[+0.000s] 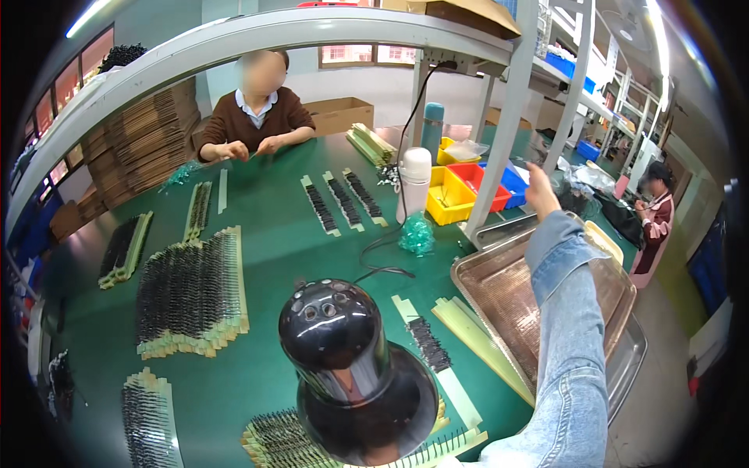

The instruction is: Assembling electronic components into a green holder strip at a factory workbench.

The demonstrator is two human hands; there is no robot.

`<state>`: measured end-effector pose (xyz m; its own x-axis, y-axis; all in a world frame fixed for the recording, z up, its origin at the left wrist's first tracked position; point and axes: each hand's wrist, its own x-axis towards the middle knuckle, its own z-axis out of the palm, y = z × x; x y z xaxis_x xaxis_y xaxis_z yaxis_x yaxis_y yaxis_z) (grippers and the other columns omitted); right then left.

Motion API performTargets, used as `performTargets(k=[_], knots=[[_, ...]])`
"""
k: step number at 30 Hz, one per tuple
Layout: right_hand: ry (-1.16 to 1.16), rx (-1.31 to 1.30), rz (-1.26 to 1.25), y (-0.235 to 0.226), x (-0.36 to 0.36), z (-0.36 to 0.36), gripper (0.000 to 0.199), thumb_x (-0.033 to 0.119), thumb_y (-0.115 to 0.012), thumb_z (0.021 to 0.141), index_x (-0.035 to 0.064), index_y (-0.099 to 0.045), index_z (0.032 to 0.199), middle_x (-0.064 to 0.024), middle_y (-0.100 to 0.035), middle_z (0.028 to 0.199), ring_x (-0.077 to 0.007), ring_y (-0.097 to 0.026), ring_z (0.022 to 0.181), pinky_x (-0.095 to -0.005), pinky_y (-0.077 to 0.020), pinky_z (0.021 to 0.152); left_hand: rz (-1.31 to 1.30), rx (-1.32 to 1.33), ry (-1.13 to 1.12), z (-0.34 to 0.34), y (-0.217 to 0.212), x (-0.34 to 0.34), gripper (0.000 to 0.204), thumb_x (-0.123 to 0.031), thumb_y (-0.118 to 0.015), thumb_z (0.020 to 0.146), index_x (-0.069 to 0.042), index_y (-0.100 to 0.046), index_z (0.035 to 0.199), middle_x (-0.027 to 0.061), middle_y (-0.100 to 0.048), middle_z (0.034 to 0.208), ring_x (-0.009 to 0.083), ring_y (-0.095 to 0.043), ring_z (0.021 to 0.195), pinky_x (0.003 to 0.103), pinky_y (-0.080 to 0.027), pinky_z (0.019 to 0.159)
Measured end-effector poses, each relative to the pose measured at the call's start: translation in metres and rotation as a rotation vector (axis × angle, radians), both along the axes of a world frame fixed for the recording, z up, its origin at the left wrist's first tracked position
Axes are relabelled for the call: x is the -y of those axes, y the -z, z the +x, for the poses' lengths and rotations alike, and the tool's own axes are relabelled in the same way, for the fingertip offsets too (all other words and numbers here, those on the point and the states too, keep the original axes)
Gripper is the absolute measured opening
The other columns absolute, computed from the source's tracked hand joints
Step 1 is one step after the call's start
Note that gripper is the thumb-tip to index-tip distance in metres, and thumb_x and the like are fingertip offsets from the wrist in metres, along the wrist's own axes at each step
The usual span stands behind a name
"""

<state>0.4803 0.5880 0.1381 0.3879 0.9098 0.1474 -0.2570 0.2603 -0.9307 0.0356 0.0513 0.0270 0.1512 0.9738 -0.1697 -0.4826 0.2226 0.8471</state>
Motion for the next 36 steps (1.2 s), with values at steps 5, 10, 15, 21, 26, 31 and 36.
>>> performTargets(k=[5, 10, 15, 21, 26, 31, 36], knots=[[-0.133, 0.015, -0.136, -0.004, 0.026, -0.024, 0.054, 0.028, -0.056, 0.077, 0.0001, -0.039, 0.119, -0.0146, -0.041, 0.125, -0.0248, -0.045, 0.11, -0.0413, -0.0266, 0.096, 0.023, -0.046, -0.075, -0.006, -0.007, 0.007, 0.036, 0.004, -0.052, 0.077, -0.002, -0.04, 0.111, 0.0104, -0.053, 0.094, 0.0147, -0.055, 0.083, 0.027, -0.045, 0.073], [-0.002, 0.233, -0.183, -0.048, 0.105, 0.003, 0.056, 0.035, -0.061, 0.073, 0.0125, -0.043, 0.121, -0.0113, -0.029, 0.134, -0.0214, -0.02, 0.127, -0.0398, -0.0161, 0.102, 0.219, -0.069, -0.03, -0.006, -0.029, 0.013, 0.037, 0.005, -0.051, 0.077, -0.002, -0.039, 0.112, 0.01, -0.052, 0.094, 0.0138, -0.055, 0.082, 0.027, -0.045, 0.072], [-0.105, 0.293, -0.198, -0.057, 0.138, 0.006, 0.054, 0.033, -0.054, 0.078, 0.0113, -0.039, 0.126, -0.0063, -0.031, 0.135, -0.0199, -0.021, 0.127, -0.0377, -0.014, 0.102, 0.288, -0.016, 0.029, -0.005, -0.025, 0.025, 0.039, 0.005, -0.051, 0.077, -0.002, -0.038, 0.113, 0.0092, -0.052, 0.093, 0.0133, -0.054, 0.081, 0.026, -0.044, 0.072], [-0.374, 0.467, -0.204, -0.073, 0.199, -0.069, 0.039, 0.022, -0.05, 0.081, 0.0104, -0.049, 0.118, -0.0076, -0.046, 0.12, -0.0213, -0.037, 0.116, -0.0365, -0.0289, 0.095, 0.17, -0.097, 0.084, -0.004, -0.023, 0.044, 0.04, -0.003, -0.054, 0.079, -0.003, -0.035, 0.115, 0.0107, -0.052, 0.094, 0.017, -0.055, 0.081, 0.03, -0.045, 0.074], [-0.798, 0.835, -0.118, -0.086, 0.284, -0.163, 0.031, 0.017, -0.048, 0.084, 0.0063, -0.051, 0.113, -0.004, -0.057, 0.103, -0.0113, -0.052, 0.097, -0.0296, -0.0405, 0.085, 0.221, 0.051, -0.103, 0.002, -0.038, 0.06, 0.026, 0.001, -0.047, 0.082, 0.005, -0.044, 0.108, 0.0142, -0.059, 0.093, 0.0228, -0.058, 0.086, 0.032, -0.044, 0.079], [-1.583, 1.253, 0.056, -0.057, 0.372, -0.226, 0.043, 0.031, -0.055, 0.082, 0.007, -0.048, 0.117, -0.0103, -0.054, 0.108, -0.0172, -0.052, 0.097, -0.0302, -0.04, 0.086, 0.222, -0.015, -0.062, -0.002, -0.026, 0.068, 0.03, 0.003, -0.047, 0.08, 0.005, -0.041, 0.109, 0.0157, -0.057, 0.091, 0.0255, -0.058, 0.083, 0.035, -0.045, 0.077], [-1.807, 1.367, -0.086, -0.024, 0.432, -0.236, 0.048, 0.036, -0.055, 0.082, 0.0073, -0.044, 0.119, -0.0087, -0.055, 0.101, -0.0164, -0.052, 0.092, -0.028, -0.0406, 0.082, 0.221, 0.005, 0.085, -0.002, -0.017, 0.069, 0.04, 0.004, -0.045, 0.08, 0.005, -0.033, 0.118, 0.0223, -0.055, 0.101, 0.0334, -0.055, 0.095, 0.043, -0.042, 0.087]])
